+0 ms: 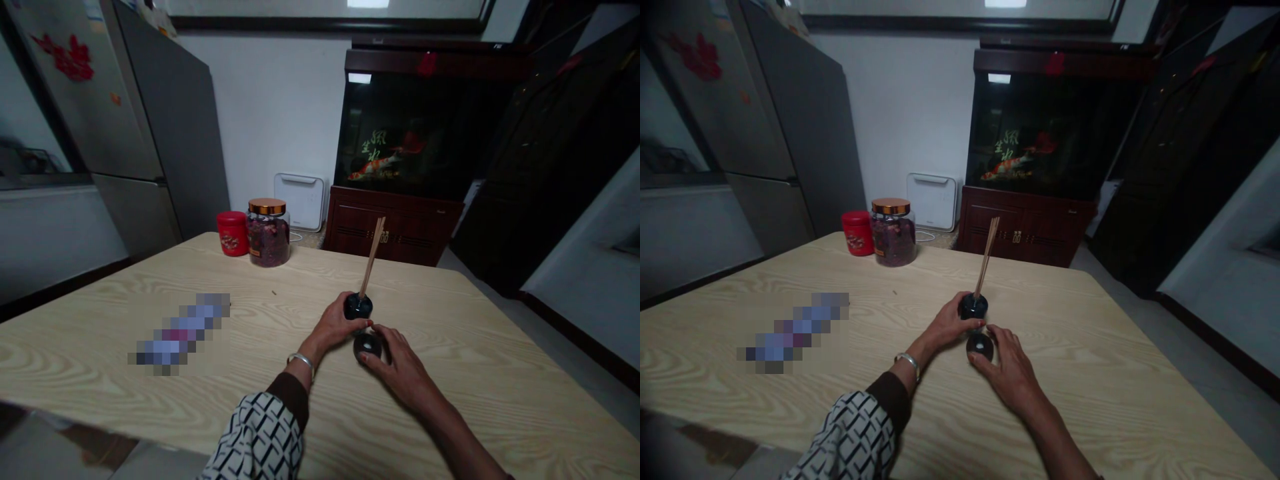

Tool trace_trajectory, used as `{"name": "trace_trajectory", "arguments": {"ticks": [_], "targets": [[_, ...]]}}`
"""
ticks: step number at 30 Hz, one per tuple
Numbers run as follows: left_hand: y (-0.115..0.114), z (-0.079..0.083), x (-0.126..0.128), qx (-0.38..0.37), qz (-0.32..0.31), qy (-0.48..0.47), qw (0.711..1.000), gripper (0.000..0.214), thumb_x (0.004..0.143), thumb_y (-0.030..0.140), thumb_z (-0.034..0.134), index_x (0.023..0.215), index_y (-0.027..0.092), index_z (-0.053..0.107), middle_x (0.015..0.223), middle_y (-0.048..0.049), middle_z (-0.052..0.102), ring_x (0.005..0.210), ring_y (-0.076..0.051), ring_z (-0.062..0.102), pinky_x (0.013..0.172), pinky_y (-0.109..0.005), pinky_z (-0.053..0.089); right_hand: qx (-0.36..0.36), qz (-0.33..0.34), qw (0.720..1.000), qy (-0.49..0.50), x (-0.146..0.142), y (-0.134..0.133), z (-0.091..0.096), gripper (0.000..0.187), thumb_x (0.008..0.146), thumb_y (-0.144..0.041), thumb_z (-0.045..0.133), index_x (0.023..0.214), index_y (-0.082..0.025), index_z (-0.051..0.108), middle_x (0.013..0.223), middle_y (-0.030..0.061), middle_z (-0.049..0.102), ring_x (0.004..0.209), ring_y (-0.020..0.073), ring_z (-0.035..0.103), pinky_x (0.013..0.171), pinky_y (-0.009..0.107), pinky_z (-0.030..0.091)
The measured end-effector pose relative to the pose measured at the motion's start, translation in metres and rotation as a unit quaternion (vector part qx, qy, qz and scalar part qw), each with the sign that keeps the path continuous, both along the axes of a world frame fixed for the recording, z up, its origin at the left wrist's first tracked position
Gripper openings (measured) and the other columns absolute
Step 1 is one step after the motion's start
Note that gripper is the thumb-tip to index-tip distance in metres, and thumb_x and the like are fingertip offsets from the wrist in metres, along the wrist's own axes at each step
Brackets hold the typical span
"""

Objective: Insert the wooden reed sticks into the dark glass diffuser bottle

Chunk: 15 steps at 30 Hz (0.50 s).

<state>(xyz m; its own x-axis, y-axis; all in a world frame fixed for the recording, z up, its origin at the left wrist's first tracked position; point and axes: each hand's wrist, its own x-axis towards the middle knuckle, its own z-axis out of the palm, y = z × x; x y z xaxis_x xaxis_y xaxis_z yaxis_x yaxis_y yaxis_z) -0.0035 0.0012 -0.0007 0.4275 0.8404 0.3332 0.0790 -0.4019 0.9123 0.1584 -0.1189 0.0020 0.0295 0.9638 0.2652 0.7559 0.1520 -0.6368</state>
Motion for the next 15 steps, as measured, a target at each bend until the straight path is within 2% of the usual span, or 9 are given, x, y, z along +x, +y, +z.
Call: {"name": "trace_trajectory", "arguments": {"ticks": [2, 4, 8, 10, 12, 15], "targets": [[-0.002, 0.003, -0.001, -0.004, -0.004, -0.003, 1.000, 0.069, 0.067, 0.043, 0.080, 0.125, 0.017, 0.054, 0.110, -0.0083, 0.065, 0.101, -0.024, 0.060, 0.092, -0.036, 0.045, -0.003, -0.006, 1.000, 0.015, 0.001, -0.001, -0.003, 0.055, 0.082, -0.048, 0.063, 0.129, -0.022, 0.052, 0.125, 0.0108, 0.057, 0.117, 0.0269, 0.053, 0.101, 0.043, 0.042], [-0.004, 0.004, -0.002, -0.006, -0.005, -0.011, 1.000, 0.068, 0.068, 0.041, 0.080, 0.125, 0.017, 0.054, 0.111, -0.0088, 0.065, 0.102, -0.024, 0.059, 0.095, -0.037, 0.044, 0.001, -0.005, 0.999, 0.031, 0.001, 0.001, -0.005, 0.062, 0.077, -0.047, 0.068, 0.131, -0.023, 0.050, 0.126, 0.0103, 0.056, 0.117, 0.0271, 0.053, 0.101, 0.042, 0.042], [-0.005, 0.005, -0.003, -0.044, -0.009, -0.069, 0.997, 0.069, 0.070, 0.039, 0.079, 0.129, 0.018, 0.051, 0.122, -0.0126, 0.060, 0.111, -0.026, 0.057, 0.097, -0.037, 0.044, 0.000, -0.060, 0.991, 0.116, 0.002, 0.025, -0.007, 0.070, 0.076, -0.055, 0.065, 0.135, -0.022, 0.045, 0.124, 0.0111, 0.056, 0.110, 0.0256, 0.057, 0.095, 0.040, 0.046], [-0.003, 0.004, -0.005, -0.068, 0.020, -0.110, 0.991, 0.062, 0.079, 0.044, 0.071, 0.131, 0.019, 0.048, 0.130, -0.0144, 0.056, 0.116, -0.026, 0.056, 0.097, -0.037, 0.044, -0.001, -0.084, 0.986, 0.145, 0.002, 0.045, -0.004, 0.077, 0.073, -0.056, 0.067, 0.137, -0.021, 0.042, 0.127, 0.0126, 0.053, 0.110, 0.0254, 0.057, 0.093, 0.039, 0.047], [0.002, 0.003, -0.006, -0.078, 0.073, -0.133, 0.985, 0.054, 0.087, 0.050, 0.059, 0.131, 0.020, 0.048, 0.131, -0.0143, 0.055, 0.116, -0.024, 0.056, 0.097, -0.037, 0.044, -0.004, -0.061, 0.987, 0.146, 0.002, 0.064, 0.000, 0.081, 0.067, -0.051, 0.073, 0.136, -0.022, 0.042, 0.129, 0.0119, 0.052, 0.109, 0.0250, 0.058, 0.092, 0.038, 0.047], [0.010, -0.001, -0.009, -0.074, 0.149, -0.123, 0.978, 0.044, 0.091, 0.052, 0.050, 0.121, 0.019, 0.053, 0.118, -0.0124, 0.062, 0.107, -0.023, 0.060, 0.093, -0.037, 0.045, -0.005, -0.010, 0.994, 0.112, 0.000, 0.086, 0.006, 0.067, 0.063, -0.042, 0.077, 0.123, -0.024, 0.055, 0.115, 0.0063, 0.063, 0.100, 0.0234, 0.062, 0.088, 0.036, 0.048]]}}
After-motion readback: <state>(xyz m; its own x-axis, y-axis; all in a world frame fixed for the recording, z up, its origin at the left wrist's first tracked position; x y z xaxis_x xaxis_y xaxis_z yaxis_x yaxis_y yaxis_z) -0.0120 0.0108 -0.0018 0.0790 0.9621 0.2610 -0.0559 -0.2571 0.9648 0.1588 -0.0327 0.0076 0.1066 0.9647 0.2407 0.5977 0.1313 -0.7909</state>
